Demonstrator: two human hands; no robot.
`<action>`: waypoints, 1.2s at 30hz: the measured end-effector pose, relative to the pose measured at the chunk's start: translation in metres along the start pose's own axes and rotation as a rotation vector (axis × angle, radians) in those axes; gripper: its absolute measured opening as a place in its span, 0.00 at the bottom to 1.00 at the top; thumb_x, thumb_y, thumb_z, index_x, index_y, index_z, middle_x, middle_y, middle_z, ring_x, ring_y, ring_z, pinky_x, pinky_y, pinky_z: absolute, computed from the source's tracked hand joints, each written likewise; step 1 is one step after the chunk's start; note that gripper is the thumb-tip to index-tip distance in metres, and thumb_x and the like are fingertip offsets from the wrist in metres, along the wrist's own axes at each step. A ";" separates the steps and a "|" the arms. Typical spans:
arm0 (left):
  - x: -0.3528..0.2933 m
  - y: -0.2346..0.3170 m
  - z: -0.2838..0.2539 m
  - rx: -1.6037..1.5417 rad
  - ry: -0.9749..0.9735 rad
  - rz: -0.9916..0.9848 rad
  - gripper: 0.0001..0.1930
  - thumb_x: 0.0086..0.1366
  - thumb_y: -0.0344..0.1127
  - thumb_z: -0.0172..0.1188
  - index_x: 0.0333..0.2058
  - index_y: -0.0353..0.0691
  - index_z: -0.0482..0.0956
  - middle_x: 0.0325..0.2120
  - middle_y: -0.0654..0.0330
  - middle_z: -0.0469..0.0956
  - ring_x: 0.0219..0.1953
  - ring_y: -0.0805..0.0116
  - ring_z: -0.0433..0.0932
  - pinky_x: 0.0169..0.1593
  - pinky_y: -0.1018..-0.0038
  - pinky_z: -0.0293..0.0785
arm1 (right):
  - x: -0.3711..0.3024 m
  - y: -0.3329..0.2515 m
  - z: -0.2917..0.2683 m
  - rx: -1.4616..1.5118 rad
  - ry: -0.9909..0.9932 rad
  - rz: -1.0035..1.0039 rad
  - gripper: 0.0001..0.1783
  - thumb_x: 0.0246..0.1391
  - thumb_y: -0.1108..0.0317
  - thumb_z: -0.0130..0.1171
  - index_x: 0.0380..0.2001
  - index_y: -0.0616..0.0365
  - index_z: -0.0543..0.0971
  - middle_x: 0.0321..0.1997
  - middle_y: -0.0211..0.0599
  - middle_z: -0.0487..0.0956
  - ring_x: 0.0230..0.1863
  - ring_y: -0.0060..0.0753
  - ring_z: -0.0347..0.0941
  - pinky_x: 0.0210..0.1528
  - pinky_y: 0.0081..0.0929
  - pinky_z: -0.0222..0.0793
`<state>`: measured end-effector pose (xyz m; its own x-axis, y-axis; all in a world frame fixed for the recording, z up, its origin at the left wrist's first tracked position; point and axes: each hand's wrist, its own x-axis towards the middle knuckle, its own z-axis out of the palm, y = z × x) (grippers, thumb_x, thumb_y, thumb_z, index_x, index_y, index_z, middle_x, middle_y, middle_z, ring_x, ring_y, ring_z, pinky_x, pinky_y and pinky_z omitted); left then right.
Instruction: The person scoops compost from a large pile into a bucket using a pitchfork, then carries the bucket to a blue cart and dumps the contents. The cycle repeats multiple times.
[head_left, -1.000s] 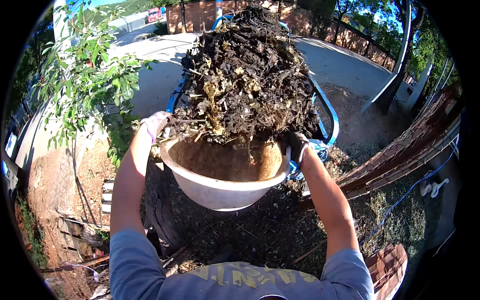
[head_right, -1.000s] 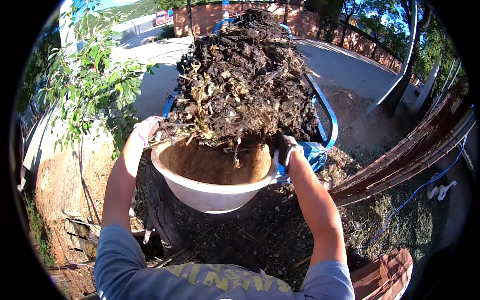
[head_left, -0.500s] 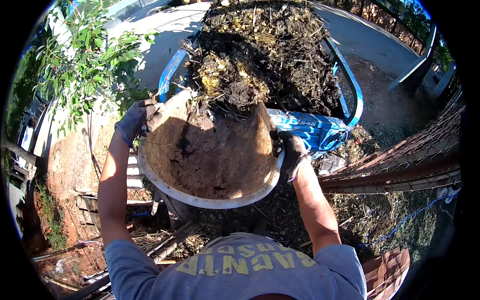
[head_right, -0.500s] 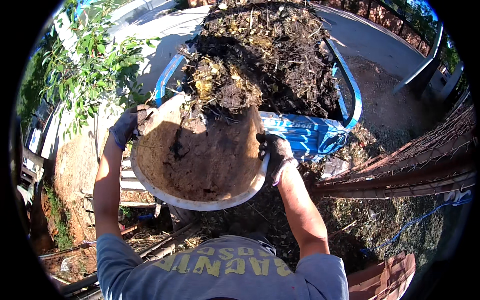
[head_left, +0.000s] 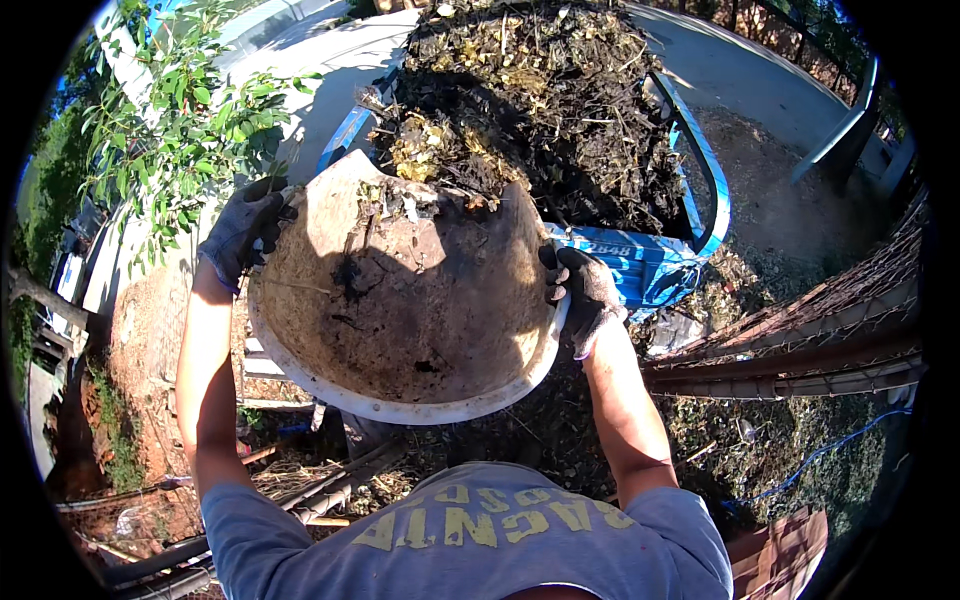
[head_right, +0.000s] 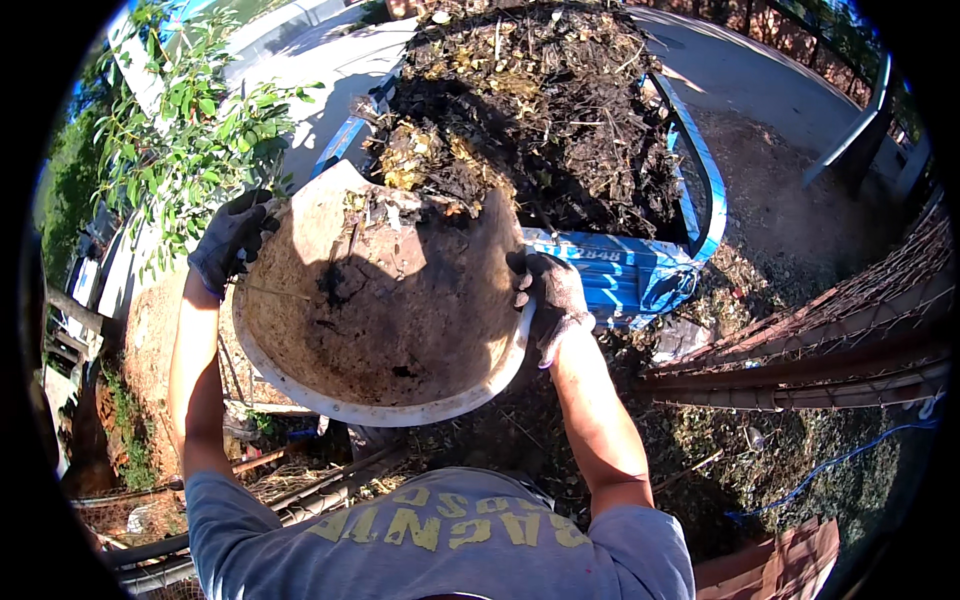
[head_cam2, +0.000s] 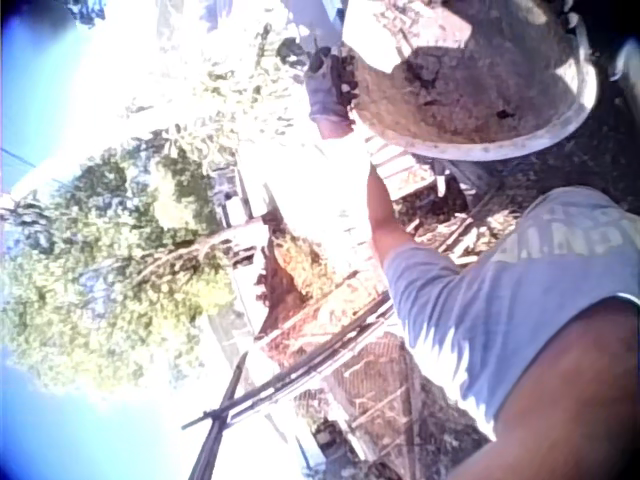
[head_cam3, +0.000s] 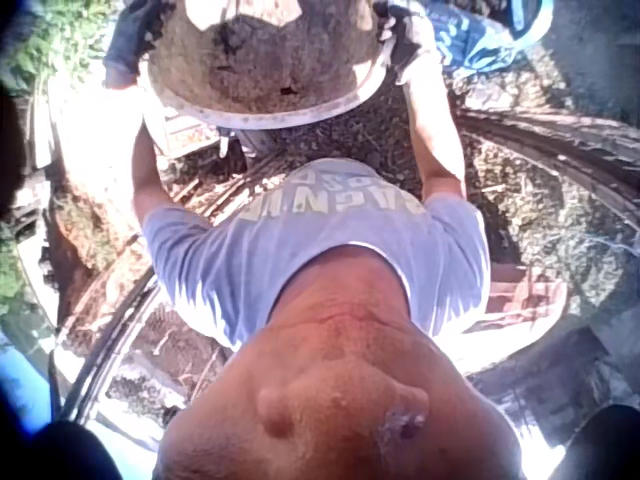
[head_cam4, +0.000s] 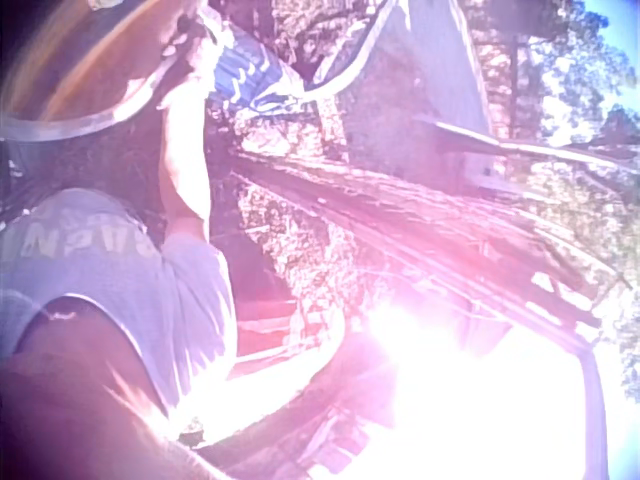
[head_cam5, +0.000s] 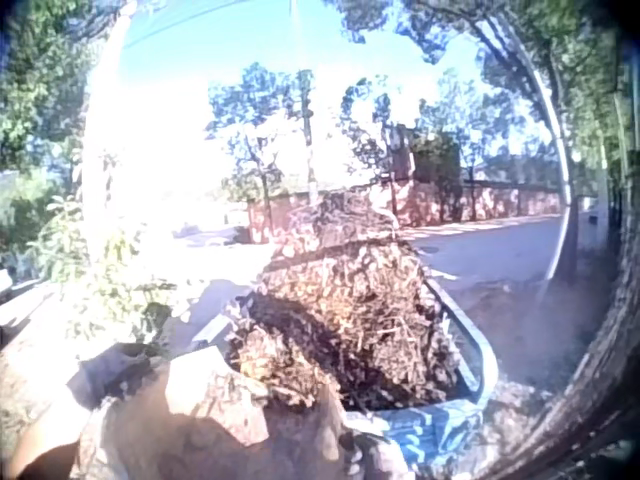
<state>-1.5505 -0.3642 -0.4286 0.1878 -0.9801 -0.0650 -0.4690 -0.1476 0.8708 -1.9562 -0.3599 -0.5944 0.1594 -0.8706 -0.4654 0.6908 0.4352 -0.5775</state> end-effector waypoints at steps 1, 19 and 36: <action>0.007 -0.008 0.006 -0.010 0.000 -0.002 0.19 0.63 0.40 0.58 0.51 0.41 0.73 0.25 0.67 0.77 0.16 0.84 0.66 0.17 0.85 0.58 | 0.000 -0.007 0.002 0.098 0.008 0.004 0.10 0.58 0.72 0.46 0.42 0.63 0.69 0.32 0.36 0.77 0.16 0.17 0.64 0.13 0.15 0.60; 0.113 -0.087 0.081 -0.342 -0.105 -0.210 0.16 0.63 0.40 0.58 0.48 0.44 0.70 0.29 0.59 0.80 0.17 0.76 0.71 0.15 0.79 0.62 | 0.110 -0.063 -0.026 -0.385 0.181 -0.066 0.04 0.58 0.70 0.49 0.29 0.56 0.72 0.20 0.31 0.71 0.12 0.22 0.59 0.14 0.18 0.54; 0.167 0.011 0.065 -0.376 0.082 0.081 0.09 0.63 0.35 0.54 0.37 0.37 0.79 0.29 0.60 0.79 0.29 0.68 0.77 0.34 0.74 0.72 | 0.047 -0.193 -0.075 -0.365 -0.066 -0.460 0.08 0.59 0.70 0.47 0.32 0.64 0.72 0.19 0.24 0.68 0.14 0.16 0.61 0.13 0.14 0.54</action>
<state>-1.5804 -0.5384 -0.4616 0.2387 -0.9704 0.0375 -0.1393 0.0040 0.9902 -2.1344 -0.4675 -0.5549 -0.0475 -0.9960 -0.0760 0.4139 0.0496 -0.9090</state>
